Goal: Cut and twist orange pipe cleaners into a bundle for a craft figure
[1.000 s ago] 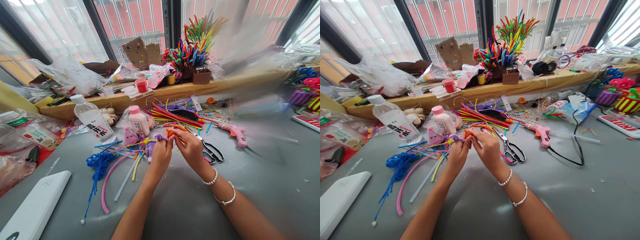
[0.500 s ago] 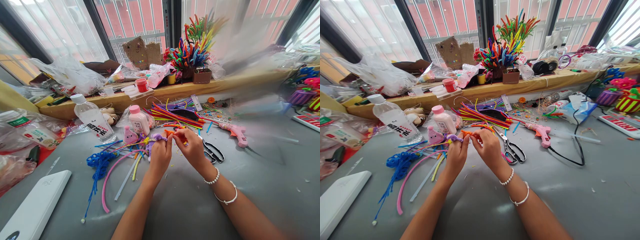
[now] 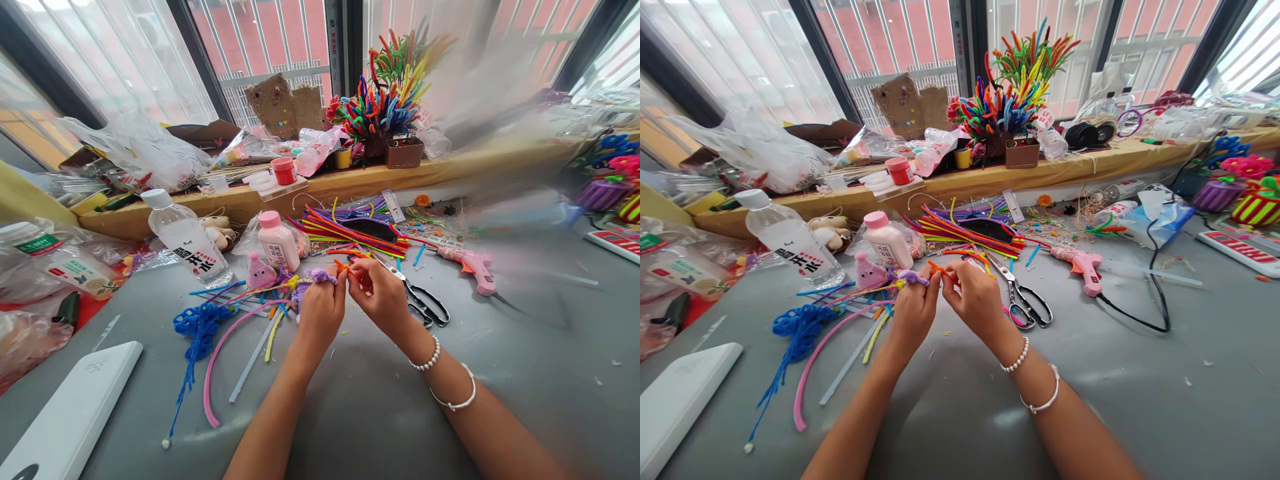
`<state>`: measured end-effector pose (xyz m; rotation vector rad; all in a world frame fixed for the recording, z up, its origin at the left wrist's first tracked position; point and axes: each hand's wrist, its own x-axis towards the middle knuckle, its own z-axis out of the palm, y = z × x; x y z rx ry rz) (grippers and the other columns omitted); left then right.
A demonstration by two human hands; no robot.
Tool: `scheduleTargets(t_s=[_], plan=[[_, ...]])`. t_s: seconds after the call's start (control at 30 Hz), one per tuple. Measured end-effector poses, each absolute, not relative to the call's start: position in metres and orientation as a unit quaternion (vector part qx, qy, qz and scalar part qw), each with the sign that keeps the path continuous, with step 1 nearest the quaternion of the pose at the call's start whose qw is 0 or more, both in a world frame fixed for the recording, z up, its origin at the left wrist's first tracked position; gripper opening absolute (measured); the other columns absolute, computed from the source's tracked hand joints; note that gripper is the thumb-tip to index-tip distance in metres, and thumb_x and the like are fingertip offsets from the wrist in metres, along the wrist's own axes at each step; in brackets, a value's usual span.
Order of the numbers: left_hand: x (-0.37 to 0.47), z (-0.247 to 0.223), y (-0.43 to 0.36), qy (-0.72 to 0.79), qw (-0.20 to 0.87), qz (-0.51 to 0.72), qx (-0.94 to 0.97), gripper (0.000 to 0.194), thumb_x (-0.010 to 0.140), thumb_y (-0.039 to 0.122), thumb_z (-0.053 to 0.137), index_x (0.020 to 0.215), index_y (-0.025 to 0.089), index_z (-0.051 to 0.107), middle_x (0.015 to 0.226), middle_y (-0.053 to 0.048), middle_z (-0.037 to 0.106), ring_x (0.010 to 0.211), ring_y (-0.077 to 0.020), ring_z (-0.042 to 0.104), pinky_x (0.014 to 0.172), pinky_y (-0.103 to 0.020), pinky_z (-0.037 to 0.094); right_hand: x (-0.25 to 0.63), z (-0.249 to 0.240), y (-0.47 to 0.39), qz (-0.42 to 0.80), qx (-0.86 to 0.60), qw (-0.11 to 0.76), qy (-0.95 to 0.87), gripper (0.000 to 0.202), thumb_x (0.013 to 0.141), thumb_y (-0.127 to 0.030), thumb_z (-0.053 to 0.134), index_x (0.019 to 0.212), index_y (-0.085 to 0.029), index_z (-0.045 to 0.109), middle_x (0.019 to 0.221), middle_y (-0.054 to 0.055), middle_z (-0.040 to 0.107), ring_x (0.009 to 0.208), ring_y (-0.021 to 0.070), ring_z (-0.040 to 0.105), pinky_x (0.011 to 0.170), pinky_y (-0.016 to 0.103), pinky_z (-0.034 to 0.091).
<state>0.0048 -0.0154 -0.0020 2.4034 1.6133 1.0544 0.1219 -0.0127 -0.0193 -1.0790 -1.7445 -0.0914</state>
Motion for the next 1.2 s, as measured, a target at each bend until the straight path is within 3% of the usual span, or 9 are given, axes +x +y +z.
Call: scheduleTargets(t_s=[0.1, 0.23, 0.53, 0.97, 1.2], plan=[[0.002, -0.003, -0.013, 0.519, 0.024, 0.329, 0.789, 0.029, 0.086, 0.029, 0.025, 0.082, 0.016, 0.051, 0.072, -0.009, 0.062, 0.066, -0.02, 0.059, 0.055, -0.027, 0.036, 0.128, -0.016, -0.01, -0.042, -0.41, 0.458, -0.788, 0.029, 0.082, -0.015, 0.039, 0.108, -0.02, 0.051, 0.074, 0.002, 0.063, 0.058, 0.0111, 0.055, 0.058, 0.022, 0.044], [-0.002, -0.005, -0.011, 0.512, 0.027, 0.317, 0.798, 0.031, 0.086, 0.029, 0.026, 0.074, 0.015, 0.051, 0.066, -0.008, 0.06, 0.061, -0.0185, 0.057, 0.053, -0.026, 0.033, 0.133, -0.014, -0.009, -0.033, -0.393, 0.407, -0.824, 0.037, 0.082, -0.012, 0.036, 0.115, -0.022, 0.05, 0.078, 0.002, 0.065, 0.065, 0.0118, 0.058, 0.062, 0.022, 0.045], [-0.009, 0.0, -0.007, 0.476, 0.071, 0.275, 0.832, 0.03, 0.086, 0.03, 0.027, 0.081, 0.016, 0.053, 0.066, -0.004, 0.059, 0.06, -0.0152, 0.054, 0.055, -0.025, 0.034, 0.141, -0.01, -0.005, -0.072, -0.436, 0.359, -0.822, 0.027, 0.081, -0.02, 0.044, 0.105, -0.022, 0.055, 0.09, 0.001, 0.068, 0.068, 0.0132, 0.062, 0.054, 0.021, 0.041], [-0.024, 0.003, -0.006, 0.443, 0.081, 0.217, 0.866, 0.032, 0.085, 0.031, 0.028, 0.081, 0.017, 0.057, 0.072, -0.007, 0.063, 0.07, -0.0174, 0.058, 0.065, -0.026, 0.04, 0.151, -0.009, -0.001, -0.038, -0.418, 0.316, -0.851, 0.013, 0.083, -0.027, 0.049, 0.091, -0.027, 0.059, 0.085, -0.002, 0.069, 0.069, 0.013, 0.062, 0.051, 0.02, 0.035], [-0.027, 0.004, -0.007, 0.436, 0.104, 0.205, 0.87, 0.033, 0.085, 0.032, 0.03, 0.078, 0.017, 0.058, 0.071, -0.007, 0.063, 0.069, -0.0175, 0.058, 0.065, -0.026, 0.04, 0.15, -0.007, -0.004, 0.02, -0.423, 0.313, -0.85, 0.012, 0.082, -0.023, 0.049, 0.08, -0.023, 0.061, 0.068, -0.002, 0.067, 0.057, 0.0119, 0.058, 0.05, 0.02, 0.033]])
